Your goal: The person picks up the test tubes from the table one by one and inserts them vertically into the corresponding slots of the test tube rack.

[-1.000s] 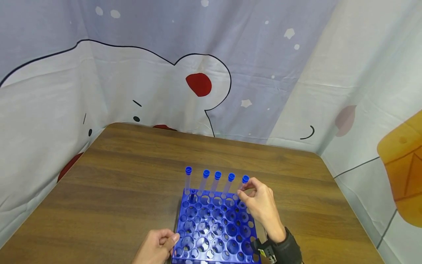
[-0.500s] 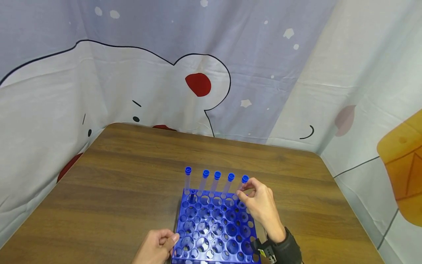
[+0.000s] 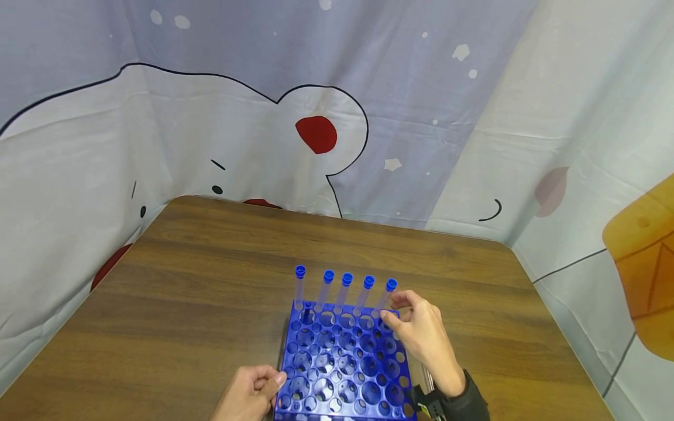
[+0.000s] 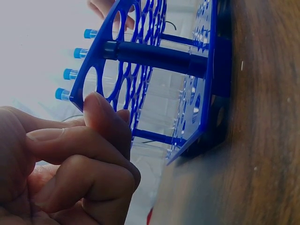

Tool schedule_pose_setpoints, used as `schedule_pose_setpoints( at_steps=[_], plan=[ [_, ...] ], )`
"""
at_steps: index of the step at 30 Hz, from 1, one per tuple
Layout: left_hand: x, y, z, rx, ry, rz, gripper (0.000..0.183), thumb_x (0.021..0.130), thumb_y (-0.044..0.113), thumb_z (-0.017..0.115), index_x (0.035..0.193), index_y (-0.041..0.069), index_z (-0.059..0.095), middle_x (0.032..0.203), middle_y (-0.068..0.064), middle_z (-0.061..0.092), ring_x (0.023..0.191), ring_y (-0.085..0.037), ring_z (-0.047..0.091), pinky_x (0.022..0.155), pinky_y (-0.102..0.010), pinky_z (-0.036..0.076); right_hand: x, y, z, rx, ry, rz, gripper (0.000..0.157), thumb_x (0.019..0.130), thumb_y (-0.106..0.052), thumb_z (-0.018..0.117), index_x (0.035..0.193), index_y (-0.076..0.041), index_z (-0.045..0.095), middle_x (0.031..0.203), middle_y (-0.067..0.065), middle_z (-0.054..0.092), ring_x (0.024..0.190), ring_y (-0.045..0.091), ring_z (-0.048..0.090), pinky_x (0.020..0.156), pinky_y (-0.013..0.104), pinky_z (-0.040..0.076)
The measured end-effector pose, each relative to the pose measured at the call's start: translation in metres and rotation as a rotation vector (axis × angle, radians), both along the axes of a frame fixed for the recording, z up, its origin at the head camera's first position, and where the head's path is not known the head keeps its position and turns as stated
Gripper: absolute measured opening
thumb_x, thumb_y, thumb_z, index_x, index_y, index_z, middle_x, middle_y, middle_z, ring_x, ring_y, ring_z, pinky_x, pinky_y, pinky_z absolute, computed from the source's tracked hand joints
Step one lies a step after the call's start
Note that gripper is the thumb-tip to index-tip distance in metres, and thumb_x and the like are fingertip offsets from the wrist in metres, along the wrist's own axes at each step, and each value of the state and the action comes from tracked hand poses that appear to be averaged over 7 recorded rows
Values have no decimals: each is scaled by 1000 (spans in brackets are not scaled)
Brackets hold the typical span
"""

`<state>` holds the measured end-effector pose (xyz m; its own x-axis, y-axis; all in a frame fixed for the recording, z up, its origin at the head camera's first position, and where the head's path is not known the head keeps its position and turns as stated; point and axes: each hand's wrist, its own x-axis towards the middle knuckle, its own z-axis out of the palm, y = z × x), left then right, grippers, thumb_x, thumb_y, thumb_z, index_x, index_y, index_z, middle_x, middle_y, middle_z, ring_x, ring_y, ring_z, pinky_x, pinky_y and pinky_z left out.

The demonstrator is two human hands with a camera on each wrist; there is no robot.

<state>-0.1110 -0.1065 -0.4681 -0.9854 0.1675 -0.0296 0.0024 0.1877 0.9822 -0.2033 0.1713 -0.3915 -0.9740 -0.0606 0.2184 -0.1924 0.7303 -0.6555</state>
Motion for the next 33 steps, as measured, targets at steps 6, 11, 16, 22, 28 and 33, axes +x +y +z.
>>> schedule_pose_setpoints(
  at_steps=[6,11,16,22,28,33],
  plan=[
    [0,0,0,2,0,-1,24,92,14,54,82,-7,61,59,0,57,50,-3,47,46,-21,40,12,10,3,31,-28,-33,30,76,-20,73,101,-7,63,98,5,67,65,6,59,60,25,45],
    [-1,1,-1,7,-7,0,23,92,13,54,82,-7,60,58,0,56,49,-3,47,45,-21,40,23,25,5,39,-60,-54,25,80,-19,71,100,-7,63,97,5,66,65,8,57,60,24,45],
    [-1,1,-1,9,-12,2,22,92,12,54,81,-7,60,59,1,55,50,-3,47,45,-21,40,29,37,2,56,-107,-84,21,82,-19,68,98,-7,63,90,1,65,70,9,58,64,25,46],
    [-1,1,-2,8,-13,-7,22,92,12,54,83,-7,60,60,-1,57,51,-4,48,46,-21,41,36,48,-11,94,-155,-108,13,81,-16,66,92,-8,64,81,-2,63,70,9,56,66,28,45],
    [-2,0,0,-6,-11,-11,21,92,12,53,83,-7,60,61,-2,57,51,-4,48,46,-22,41,41,53,-24,115,-207,-127,9,80,-15,67,87,-10,63,76,-3,60,68,10,52,63,28,42],
    [-3,-1,0,-20,4,-24,21,91,11,54,83,-6,61,61,-3,58,53,-5,50,47,-22,41,44,59,-32,136,-218,-144,8,78,-14,68,82,-11,62,73,-4,61,66,10,52,61,29,41]
  ],
)
